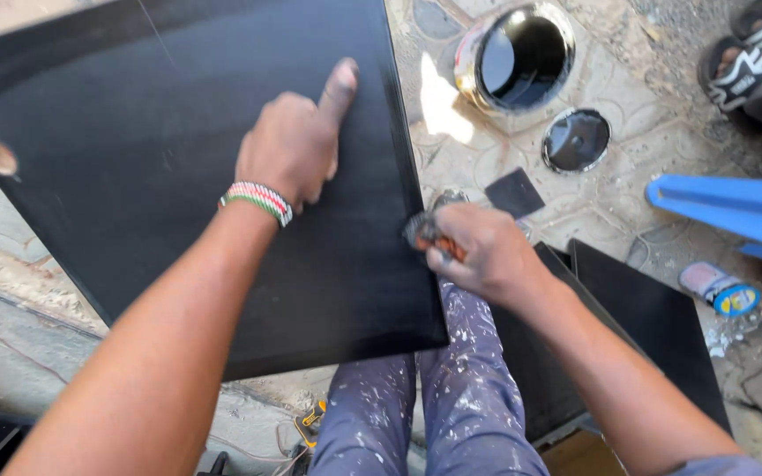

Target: Paint wooden furniture panels using a cloth dipped in black paint

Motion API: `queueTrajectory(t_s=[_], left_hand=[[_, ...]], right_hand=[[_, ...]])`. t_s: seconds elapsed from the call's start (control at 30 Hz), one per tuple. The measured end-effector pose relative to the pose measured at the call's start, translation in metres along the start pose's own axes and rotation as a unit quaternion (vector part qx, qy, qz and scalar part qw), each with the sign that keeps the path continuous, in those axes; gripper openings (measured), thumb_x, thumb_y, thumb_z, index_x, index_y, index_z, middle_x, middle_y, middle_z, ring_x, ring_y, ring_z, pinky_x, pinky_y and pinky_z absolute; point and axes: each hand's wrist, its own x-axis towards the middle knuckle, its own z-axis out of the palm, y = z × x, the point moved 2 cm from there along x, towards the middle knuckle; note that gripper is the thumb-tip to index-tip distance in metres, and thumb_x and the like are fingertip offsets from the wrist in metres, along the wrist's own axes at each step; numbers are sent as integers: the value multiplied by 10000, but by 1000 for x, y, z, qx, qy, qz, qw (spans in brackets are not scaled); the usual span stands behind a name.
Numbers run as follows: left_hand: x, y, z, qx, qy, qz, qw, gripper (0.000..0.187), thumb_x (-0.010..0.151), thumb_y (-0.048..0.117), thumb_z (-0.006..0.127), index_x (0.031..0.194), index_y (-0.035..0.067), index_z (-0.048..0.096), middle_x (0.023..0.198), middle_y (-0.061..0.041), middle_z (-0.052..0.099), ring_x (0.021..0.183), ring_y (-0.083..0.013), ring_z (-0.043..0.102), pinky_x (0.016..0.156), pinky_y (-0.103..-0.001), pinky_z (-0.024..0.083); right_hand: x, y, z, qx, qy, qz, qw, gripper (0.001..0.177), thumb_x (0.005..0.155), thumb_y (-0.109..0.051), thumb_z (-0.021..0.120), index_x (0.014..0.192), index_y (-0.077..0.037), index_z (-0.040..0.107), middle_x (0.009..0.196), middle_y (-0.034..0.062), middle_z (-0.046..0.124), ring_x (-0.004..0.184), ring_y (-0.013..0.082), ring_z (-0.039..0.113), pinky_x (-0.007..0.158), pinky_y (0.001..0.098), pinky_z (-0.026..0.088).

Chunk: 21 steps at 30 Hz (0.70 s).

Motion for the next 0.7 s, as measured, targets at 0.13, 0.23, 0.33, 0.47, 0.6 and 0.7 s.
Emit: queueTrajectory(t_s=[0.13,0.23,0.33,0.47,0.6,0.7], left_hand=[[3,-13,8,-53,33,48,997,972,1160,841,353,632,79,644,535,-96,597,369,-312,570,489,-413,581],[2,-45,37,-108,82,90,987,666,1151,554,501,676,117,665,561,-80,629,374,-291,596,430,-394,573],[6,-70,57,-101,237,227,939,680,1159,546,463,646,180,720,569,0,681,455,-253,647,548,-395,577],[-61,-95,97,-225,223,404,858,725,1308,315,410,662,96,656,586,-22,650,448,-192,569,658,-320,595],[-150,-159,166,-219,284,429,829,420,1158,66,551,780,47,736,899,-113,813,659,-271,679,728,-430,590],[-187,-200,185,-302,148,202,920,551,1197,414,598,768,122,779,566,16,676,475,-140,587,521,-337,498]], right_hand=[[-106,-16,42,2,16,66,998,166,865,-76,824,919,-79,668,807,45,643,670,254,557,649,400,495],[-185,-38,72,10,15,107,994,134,849,-74,829,951,-87,743,860,43,715,715,255,615,693,387,531],[-241,-39,104,69,17,239,968,138,886,-101,866,914,-101,731,806,19,685,684,194,579,663,364,507],[-303,-42,154,333,181,428,821,171,975,0,776,1145,4,793,895,109,826,725,163,762,666,280,557],[-299,-70,189,461,258,427,734,231,1065,-22,691,1265,41,791,796,157,745,422,132,479,335,270,324],[-280,-90,202,529,269,346,727,168,1147,54,612,1262,117,717,1022,186,755,885,211,664,864,356,543]])
